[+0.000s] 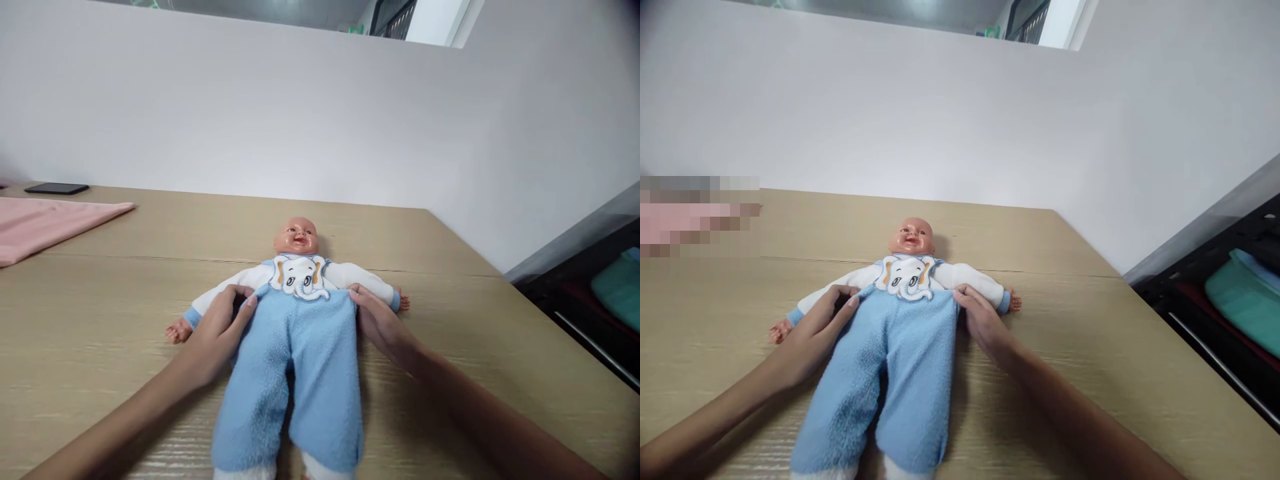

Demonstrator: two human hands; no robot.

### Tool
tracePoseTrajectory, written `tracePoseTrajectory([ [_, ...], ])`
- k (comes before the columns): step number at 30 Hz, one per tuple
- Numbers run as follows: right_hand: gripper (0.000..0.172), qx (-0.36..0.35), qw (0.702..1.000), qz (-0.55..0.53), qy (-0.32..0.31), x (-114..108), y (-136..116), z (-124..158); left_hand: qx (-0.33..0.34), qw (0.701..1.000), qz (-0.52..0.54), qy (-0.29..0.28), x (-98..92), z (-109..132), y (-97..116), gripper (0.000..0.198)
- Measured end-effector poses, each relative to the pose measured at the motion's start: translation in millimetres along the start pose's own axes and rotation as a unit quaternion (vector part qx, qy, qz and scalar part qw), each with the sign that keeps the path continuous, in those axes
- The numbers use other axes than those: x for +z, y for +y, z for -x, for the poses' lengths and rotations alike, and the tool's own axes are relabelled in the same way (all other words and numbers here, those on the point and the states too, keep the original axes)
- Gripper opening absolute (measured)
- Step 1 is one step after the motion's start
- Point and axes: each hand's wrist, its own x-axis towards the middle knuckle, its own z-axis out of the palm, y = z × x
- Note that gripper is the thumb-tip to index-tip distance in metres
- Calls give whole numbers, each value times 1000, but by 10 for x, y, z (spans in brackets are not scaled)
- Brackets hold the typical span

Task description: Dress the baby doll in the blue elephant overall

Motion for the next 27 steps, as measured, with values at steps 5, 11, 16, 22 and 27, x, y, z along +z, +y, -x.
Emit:
tracePoseTrajectory([
  [5, 41, 7, 1000, 14, 18, -68, 77, -61, 10, 997, 62, -36, -50, -106, 18, 45],
  [11, 35, -28, 993, 108, 25, -79, -18, -6, 33, 993, 110, -28, -52, -110, -74, 39],
  [16, 37, -56, 984, 160, 60, -85, 4, 3, 47, 989, 132, -51, -36, -45, -101, 28],
  [22, 42, -64, 988, 112, 81, -94, 60, -15, 34, 991, 119, -51, -21, 27, -111, 27],
  [27, 47, -45, 993, 69, 85, -78, 119, -40, 6, 984, 177, -22, 29, 27, -105, 26],
])
